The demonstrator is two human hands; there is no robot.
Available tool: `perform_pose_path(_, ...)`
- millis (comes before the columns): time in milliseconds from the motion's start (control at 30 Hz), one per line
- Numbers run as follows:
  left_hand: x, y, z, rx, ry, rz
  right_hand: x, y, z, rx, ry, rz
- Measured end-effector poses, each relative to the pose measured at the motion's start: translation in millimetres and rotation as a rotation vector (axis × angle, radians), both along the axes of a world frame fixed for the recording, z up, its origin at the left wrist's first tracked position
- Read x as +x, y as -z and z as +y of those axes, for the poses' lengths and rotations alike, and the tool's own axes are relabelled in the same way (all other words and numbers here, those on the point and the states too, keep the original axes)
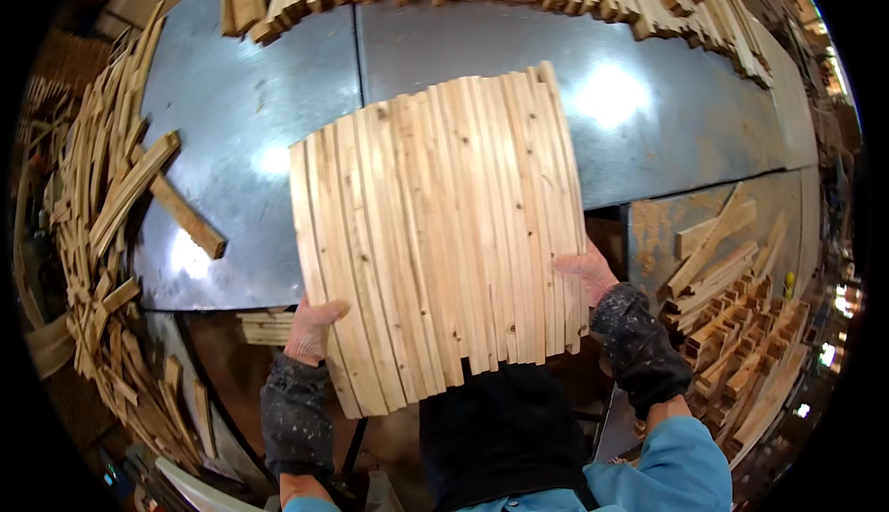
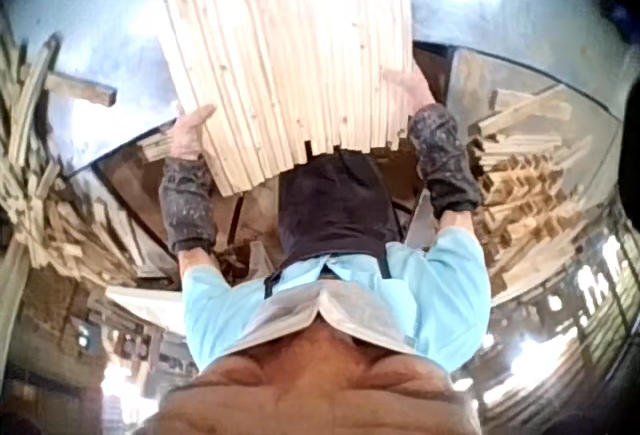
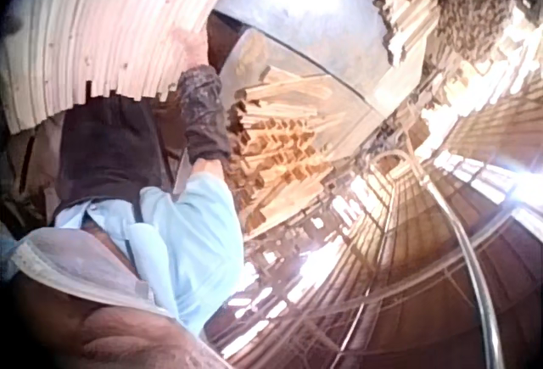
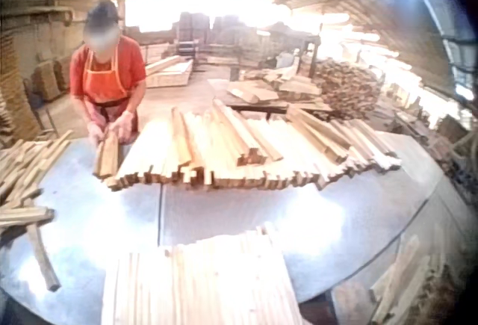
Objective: The person walks through a woodworking workshop and begins sorting thin wooden slats on a metal table. They pick up stacks of slats, align them, and place them onto a conveyor belt. The person repeats this process, gathering slats from the table and feeding them into the machine.
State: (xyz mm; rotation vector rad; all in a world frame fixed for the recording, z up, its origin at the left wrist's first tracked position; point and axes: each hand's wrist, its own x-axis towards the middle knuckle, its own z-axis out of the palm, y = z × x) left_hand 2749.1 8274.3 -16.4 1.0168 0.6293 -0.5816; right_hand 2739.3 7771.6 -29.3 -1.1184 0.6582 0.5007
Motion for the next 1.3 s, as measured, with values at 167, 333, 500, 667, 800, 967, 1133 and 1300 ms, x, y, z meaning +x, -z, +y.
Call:
perform_pose_path(167,-15.6,-1.1,-10.6,0.050,0.005,0.046,0.6,-2.2,-19.7,0.016,-0.042,-0.011)
perform_pose_path(333,-29.8,-30.3,-26.0,0.114,0.002,-0.002,-5.8,-18.3,-26.3,0.044,-0.023,-0.004)
perform_pose_path(500,-62.0,-85.8,-44.9,0.118,-0.110,-0.041,-2.4,-51.1,-31.3,0.065,-0.085,-0.035)
perform_pose_path(667,-125.9,-110.9,-24.9,0.150,-0.199,-0.164,16.1,-73.0,-12.6,0.056,-0.289,-0.154)
perform_pose_path(800,-191.4,-158.1,-28.5,0.177,-0.381,-0.258,23.9,-116.5,23.2,0.130,-0.441,-0.262)
perform_pose_path(967,-342.6,-133.9,-14.5,0.130,-0.639,-0.405,-17.3,-126.6,94.7,0.154,-0.673,-0.364)
perform_pose_path(1133,-490.3,-131.3,-34.6,0.261,-0.835,-0.457,-102.1,-137.7,150.3,0.237,-0.885,-0.431)
perform_pose_path(1300,-654.9,-98.2,-60.6,0.106,-1.080,-0.472,-209.3,-191.8,214.7,0.300,-1.125,-0.455)
